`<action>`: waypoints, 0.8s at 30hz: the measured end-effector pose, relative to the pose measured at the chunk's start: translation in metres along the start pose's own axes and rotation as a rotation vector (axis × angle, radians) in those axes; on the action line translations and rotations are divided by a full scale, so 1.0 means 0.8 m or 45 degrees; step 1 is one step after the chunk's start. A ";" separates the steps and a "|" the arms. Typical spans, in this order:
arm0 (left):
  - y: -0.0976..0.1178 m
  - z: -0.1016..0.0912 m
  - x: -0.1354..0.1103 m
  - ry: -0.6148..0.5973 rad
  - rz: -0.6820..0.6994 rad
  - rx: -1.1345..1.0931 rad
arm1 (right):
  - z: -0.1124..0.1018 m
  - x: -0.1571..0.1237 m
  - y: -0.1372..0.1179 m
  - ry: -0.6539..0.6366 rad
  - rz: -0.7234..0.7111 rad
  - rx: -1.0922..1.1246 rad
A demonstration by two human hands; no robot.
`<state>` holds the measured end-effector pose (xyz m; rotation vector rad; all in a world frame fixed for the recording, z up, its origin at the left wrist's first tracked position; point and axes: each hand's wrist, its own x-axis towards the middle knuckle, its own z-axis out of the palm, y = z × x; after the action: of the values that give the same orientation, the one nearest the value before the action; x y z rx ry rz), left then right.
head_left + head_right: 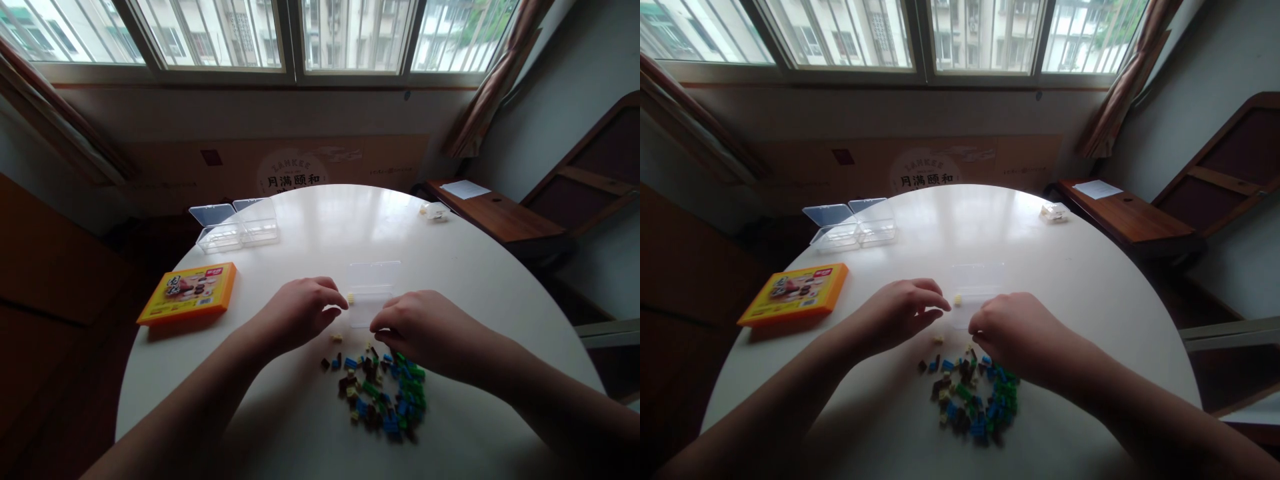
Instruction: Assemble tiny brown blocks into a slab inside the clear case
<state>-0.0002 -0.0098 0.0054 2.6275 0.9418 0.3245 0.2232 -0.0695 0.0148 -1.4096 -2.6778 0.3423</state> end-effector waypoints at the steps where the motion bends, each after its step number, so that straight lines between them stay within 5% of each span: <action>1: 0.000 0.000 0.000 -0.001 0.008 -0.001 | 0.001 0.000 -0.001 -0.017 -0.009 0.009; 24: 0.003 -0.002 0.002 -0.020 -0.032 0.012 | 0.024 0.008 -0.018 -0.027 -0.003 0.091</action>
<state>0.0014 -0.0102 0.0076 2.6207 0.9729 0.2936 0.2048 -0.0751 -0.0003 -1.3909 -2.6553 0.4505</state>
